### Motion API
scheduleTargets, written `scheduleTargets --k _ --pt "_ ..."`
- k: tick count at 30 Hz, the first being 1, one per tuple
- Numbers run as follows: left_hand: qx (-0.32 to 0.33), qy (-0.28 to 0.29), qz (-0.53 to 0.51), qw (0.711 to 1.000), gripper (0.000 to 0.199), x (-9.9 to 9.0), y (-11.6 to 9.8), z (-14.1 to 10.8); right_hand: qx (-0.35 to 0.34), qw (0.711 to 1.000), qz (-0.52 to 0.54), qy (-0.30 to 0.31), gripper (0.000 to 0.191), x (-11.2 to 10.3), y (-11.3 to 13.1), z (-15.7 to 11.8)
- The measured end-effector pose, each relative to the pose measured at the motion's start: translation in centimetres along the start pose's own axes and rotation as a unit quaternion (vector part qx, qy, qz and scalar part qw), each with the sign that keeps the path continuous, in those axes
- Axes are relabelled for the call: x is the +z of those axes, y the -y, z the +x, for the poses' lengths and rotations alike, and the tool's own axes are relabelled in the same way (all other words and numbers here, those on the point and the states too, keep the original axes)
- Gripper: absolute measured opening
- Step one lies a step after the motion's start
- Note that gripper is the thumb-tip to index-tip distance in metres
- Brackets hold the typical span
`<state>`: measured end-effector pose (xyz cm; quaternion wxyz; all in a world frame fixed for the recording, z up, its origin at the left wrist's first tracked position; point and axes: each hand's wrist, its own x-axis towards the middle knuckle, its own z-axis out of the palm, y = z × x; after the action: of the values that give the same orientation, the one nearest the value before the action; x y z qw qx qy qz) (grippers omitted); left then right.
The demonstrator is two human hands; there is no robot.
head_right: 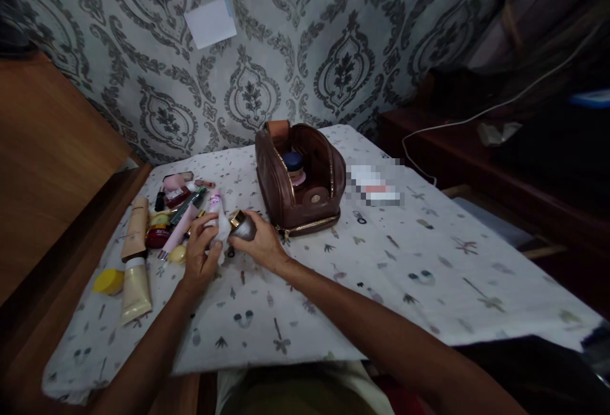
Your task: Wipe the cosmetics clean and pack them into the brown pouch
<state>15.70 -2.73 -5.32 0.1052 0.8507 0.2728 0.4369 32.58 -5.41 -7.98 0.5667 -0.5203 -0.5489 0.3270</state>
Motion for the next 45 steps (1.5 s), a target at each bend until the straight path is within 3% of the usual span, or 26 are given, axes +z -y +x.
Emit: scheduleTargets --k 3,5,15,19,24,30,37,40,45 --pt "0.077 0.058 0.016 0.995 0.025 -0.1 0.3 0.1 -0.021 0.999 -0.025 0.033 0.057 0.0 -0.1 -0.2" --pt "0.073 0.079 0.033 0.994 0.029 -0.1 0.3 0.2 -0.039 0.997 -0.048 0.042 0.059 0.0 -0.3 -0.3" --pt "-0.124 0.099 0.038 0.987 0.031 -0.1 -1.0 0.8 -0.144 0.976 -0.144 0.081 0.061 0.3 -0.7 -1.0" --pt "-0.198 0.068 -0.021 0.978 0.035 -0.1 -1.0 1.0 -0.163 0.972 -0.147 0.079 0.065 0.3 -0.5 -1.0" --pt "-0.313 0.027 -0.130 0.940 0.049 0.5 -0.2 0.6 -0.182 0.972 -0.133 0.062 0.060 0.3 -0.3 -1.1" --pt "-0.316 -0.020 -0.144 0.938 0.051 1.1 -0.2 0.2 -0.112 0.991 -0.062 0.044 0.061 0.0 0.4 -1.3" --pt "-0.237 -0.014 -0.143 0.961 0.055 1.4 -0.3 -0.1 -0.009 0.990 0.129 0.060 0.058 0.6 0.6 -0.7" --pt "-0.222 0.013 -0.151 0.963 0.050 1.6 -0.2 -0.2 0.024 0.976 0.208 0.058 0.052 0.9 0.9 -0.7" --pt "-0.221 0.054 -0.206 0.952 0.048 1.6 -0.5 0.0 0.151 0.915 0.363 0.091 0.054 0.9 1.8 -1.0"
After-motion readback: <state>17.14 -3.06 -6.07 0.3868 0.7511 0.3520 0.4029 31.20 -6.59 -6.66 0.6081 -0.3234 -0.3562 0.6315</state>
